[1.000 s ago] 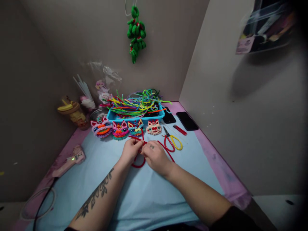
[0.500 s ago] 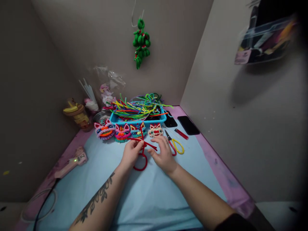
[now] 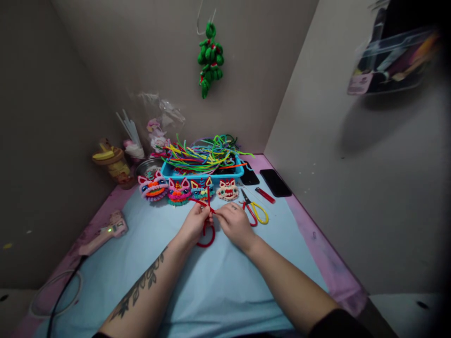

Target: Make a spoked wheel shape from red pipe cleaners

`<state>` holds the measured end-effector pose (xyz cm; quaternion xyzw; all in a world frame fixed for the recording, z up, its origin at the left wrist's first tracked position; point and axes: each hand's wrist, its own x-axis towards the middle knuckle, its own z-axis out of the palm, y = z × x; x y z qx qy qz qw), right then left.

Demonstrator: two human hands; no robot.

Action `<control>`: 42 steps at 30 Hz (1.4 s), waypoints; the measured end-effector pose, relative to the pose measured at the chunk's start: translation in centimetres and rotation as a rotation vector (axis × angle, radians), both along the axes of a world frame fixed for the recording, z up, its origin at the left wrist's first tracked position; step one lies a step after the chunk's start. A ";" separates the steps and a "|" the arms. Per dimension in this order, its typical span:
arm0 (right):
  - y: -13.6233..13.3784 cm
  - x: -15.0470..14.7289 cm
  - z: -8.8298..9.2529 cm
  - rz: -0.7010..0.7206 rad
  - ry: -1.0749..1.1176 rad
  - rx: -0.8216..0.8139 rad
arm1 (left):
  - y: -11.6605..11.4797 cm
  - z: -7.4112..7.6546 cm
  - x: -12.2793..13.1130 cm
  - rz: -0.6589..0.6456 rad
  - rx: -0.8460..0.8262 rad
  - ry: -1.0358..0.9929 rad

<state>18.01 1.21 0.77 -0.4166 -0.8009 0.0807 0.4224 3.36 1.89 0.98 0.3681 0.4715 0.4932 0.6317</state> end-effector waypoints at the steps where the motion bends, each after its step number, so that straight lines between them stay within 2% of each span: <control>1: 0.2 0.1 0.1 0.003 0.094 -0.069 | 0.0 0.0 0.0 -0.024 0.034 0.027; 4: 0.8 0.6 0.6 -0.013 0.318 -0.277 | -0.1 0.1 -0.1 -0.140 0.115 0.086; 7: 1.3 1.4 1.1 0.012 0.362 -0.428 | -0.2 0.1 -0.1 -0.248 0.138 0.117; 9: 1.6 1.9 1.3 0.047 0.310 -0.455 | -0.2 0.0 0.0 -0.296 0.114 0.137; 12: 1.9 2.5 1.4 0.082 0.183 -0.394 | -0.3 -0.2 0.1 -0.328 0.079 0.179; 15: 2.3 2.7 1.1 0.087 0.220 -0.417 | -0.3 -0.3 0.2 -0.292 0.073 0.200; 19: 2.6 2.1 0.5 0.149 0.739 -0.682 | -0.2 -0.2 0.1 -0.133 0.075 0.120; 21: 2.5 1.5 0.2 0.230 0.854 -0.818 | -0.1 -0.2 0.1 -0.097 0.071 0.078; 23: 2.2 0.9 -0.1 0.282 0.814 -0.921 | -0.2 -0.2 0.1 -0.107 0.072 0.064; 25: 2.1 0.5 -0.4 0.269 0.756 -0.955 | -0.2 -0.1 0.2 -0.120 0.073 0.066; 29: 2.1 0.2 -0.8 0.130 0.789 -0.881 | -0.4 0.3 0.2 -0.147 0.021 0.049; 32: 2.2 0.3 -0.8 0.086 0.887 -0.842 | -0.5 0.7 0.1 -0.156 -0.014 0.043; 37: 2.1 0.1 -0.6 0.182 0.916 -0.985 | -0.4 0.5 0.1 -0.133 0.058 0.032; 42: 2.0 -0.3 -0.5 0.179 1.014 -1.065 | -0.3 0.4 -0.1 -0.169 0.079 0.057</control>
